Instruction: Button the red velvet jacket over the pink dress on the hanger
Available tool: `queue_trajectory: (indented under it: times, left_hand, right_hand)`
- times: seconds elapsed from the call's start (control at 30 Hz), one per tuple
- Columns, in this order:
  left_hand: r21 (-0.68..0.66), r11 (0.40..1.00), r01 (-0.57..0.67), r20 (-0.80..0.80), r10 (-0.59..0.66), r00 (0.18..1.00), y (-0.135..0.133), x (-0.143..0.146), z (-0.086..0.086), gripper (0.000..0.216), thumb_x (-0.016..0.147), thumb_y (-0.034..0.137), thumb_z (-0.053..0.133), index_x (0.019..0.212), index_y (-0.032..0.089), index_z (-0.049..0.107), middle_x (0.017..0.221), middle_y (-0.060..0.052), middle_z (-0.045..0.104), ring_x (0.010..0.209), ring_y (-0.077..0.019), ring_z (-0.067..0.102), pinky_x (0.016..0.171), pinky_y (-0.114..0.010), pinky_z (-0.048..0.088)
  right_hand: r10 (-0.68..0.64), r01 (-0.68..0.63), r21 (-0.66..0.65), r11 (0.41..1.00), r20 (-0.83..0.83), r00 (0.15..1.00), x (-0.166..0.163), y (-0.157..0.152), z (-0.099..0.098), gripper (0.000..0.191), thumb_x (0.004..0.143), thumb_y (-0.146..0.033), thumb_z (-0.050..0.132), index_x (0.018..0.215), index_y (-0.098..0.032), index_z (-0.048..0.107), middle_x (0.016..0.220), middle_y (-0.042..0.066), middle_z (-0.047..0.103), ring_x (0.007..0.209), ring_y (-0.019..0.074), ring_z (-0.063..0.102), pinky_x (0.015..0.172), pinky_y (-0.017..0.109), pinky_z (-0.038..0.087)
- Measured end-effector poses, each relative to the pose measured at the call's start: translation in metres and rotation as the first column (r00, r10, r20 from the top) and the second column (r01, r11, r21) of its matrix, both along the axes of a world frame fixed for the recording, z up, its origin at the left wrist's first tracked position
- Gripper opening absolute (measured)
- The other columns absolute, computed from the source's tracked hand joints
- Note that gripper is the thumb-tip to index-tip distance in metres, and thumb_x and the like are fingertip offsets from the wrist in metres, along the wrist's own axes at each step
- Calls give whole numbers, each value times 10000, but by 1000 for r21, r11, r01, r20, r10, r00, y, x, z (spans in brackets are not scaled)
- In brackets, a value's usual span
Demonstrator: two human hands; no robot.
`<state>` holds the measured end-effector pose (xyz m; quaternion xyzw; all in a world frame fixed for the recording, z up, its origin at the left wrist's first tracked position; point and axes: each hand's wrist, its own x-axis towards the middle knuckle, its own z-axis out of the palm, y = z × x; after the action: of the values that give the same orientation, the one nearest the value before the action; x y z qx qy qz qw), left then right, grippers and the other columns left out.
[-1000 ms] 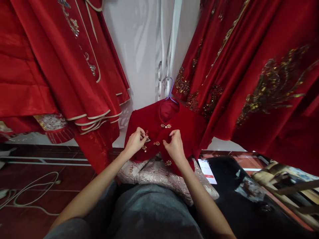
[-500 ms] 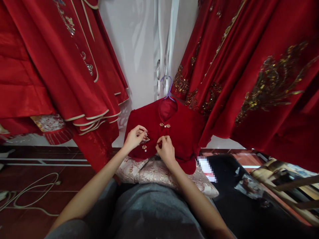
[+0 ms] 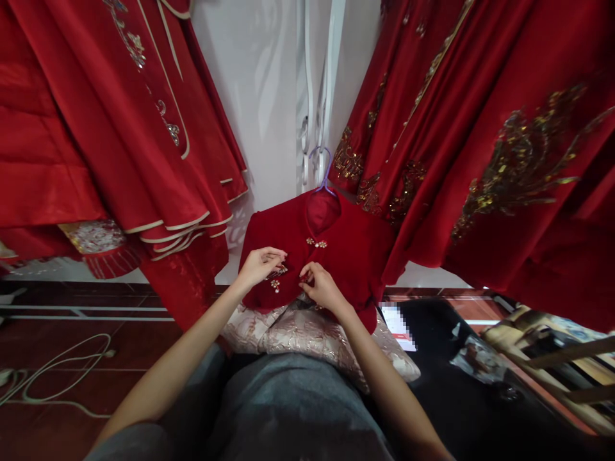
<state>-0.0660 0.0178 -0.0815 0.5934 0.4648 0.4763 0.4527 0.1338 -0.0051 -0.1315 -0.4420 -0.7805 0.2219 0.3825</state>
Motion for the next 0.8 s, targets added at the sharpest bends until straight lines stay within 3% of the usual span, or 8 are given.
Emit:
queue_trajectory:
  times: [0.13,0.3,0.47,0.6,0.8]
  left_hand:
    - [-9,1000,28,-34,-28,999,0,-1,0,307,634,321,756,853,114,697,868,-91,729,740,-163,679,690,-309,575]
    - [57,997,49,-75,-45,996,1,-3,-1,283,645,316,741,847,121,702,829,-77,735,760,-176,687,772,-338,567]
    - [91,996,10,-104,0,995,2,-4,-4,251,666,324,720,808,118,696,760,-66,727,683,-163,677,736,-324,566]
    - [99,995,9,-112,2,994,0,-4,-4,308,676,377,737,831,114,701,818,-91,738,727,-179,689,755,-336,568]
    - [161,987,4,-182,25,983,-1,-4,-4,430,636,444,779,893,110,696,883,-115,739,784,-202,702,758,-323,558]
  right_hand:
    - [65,-55,61,997,-171,983,-9,-6,19,247,784,-224,581,1015,-204,498,888,9,558,762,140,561,735,278,480]
    - [28,-7,149,989,-141,990,-28,2,38,331,741,-216,589,1042,-199,454,865,3,545,777,153,568,740,284,484]
    - [-78,76,154,985,6,997,-39,18,42,236,746,-200,576,969,-189,500,931,45,562,784,165,567,729,296,474]
    - [-107,89,177,980,96,990,-39,21,43,240,747,-146,563,980,-192,534,936,51,561,795,171,561,720,292,465]
    - [-19,25,126,992,-46,999,-34,28,39,180,802,-162,568,981,-180,561,878,34,581,743,147,559,712,284,479]
